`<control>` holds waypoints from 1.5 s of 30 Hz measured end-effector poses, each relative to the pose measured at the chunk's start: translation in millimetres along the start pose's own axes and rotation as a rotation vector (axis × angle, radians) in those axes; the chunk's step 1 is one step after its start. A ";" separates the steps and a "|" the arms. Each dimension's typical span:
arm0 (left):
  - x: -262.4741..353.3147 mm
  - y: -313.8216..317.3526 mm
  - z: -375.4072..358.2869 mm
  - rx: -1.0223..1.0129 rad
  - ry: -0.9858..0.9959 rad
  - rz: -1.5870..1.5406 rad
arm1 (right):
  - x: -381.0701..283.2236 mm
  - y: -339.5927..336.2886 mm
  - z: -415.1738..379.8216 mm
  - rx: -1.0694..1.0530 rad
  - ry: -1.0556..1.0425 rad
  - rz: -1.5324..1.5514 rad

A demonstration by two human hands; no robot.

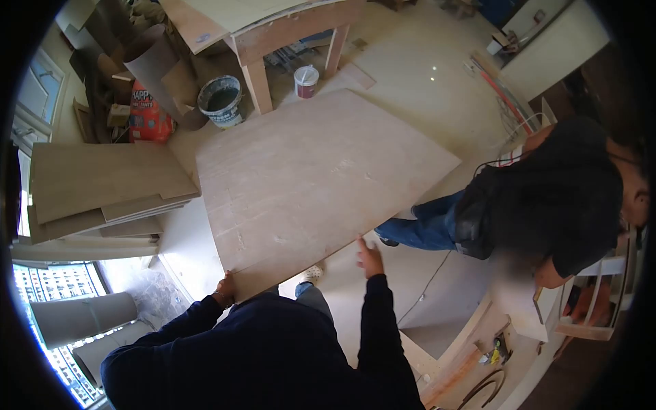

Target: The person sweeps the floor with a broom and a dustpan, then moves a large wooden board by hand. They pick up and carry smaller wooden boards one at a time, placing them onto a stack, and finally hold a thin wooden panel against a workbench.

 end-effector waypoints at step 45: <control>-338.9 15.5 67.4 0.155 -0.485 -0.341 | 249.0 11.5 104.5 0.011 0.169 0.114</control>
Point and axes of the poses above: each hand's wrist, its own z-axis towards the middle knuckle, its own y-axis out of the palm, x = y × z, the point moved 9 cm from there along z, towards the middle knuckle, and after that the axes turned 2 degrees about -x, right-handed, at the moved point
